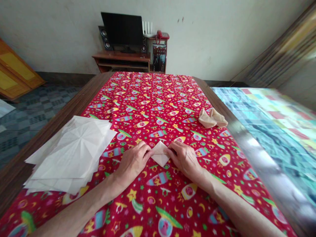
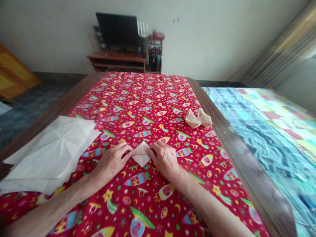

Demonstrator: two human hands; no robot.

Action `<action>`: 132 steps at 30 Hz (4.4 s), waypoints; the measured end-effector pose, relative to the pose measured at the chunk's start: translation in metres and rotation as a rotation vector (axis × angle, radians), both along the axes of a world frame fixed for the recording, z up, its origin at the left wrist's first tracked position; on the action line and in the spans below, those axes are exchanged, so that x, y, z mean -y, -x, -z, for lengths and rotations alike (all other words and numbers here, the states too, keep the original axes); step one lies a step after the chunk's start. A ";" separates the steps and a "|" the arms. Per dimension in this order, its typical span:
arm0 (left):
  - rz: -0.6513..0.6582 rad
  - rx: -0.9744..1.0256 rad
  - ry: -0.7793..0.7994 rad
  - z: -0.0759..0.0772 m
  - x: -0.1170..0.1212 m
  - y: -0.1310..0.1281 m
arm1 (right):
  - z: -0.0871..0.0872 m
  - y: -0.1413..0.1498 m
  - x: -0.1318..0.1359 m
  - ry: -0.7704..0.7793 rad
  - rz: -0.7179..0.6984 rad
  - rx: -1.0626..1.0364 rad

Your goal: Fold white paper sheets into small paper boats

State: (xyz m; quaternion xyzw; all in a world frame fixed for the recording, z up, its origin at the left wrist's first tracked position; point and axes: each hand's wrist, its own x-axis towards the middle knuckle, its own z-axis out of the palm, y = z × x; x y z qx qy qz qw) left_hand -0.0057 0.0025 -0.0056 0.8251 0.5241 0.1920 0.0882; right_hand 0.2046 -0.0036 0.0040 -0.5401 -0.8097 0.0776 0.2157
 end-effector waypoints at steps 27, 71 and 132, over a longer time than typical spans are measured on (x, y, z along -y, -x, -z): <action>0.321 -0.103 -0.302 -0.014 0.015 -0.006 | 0.002 0.003 -0.004 -0.047 0.069 0.162; 0.118 0.044 -0.204 -0.010 0.008 0.007 | -0.002 -0.015 0.025 -0.235 -0.344 0.066; 0.348 0.052 -0.084 -0.007 0.019 0.017 | 0.004 -0.023 0.011 -0.069 -0.513 0.203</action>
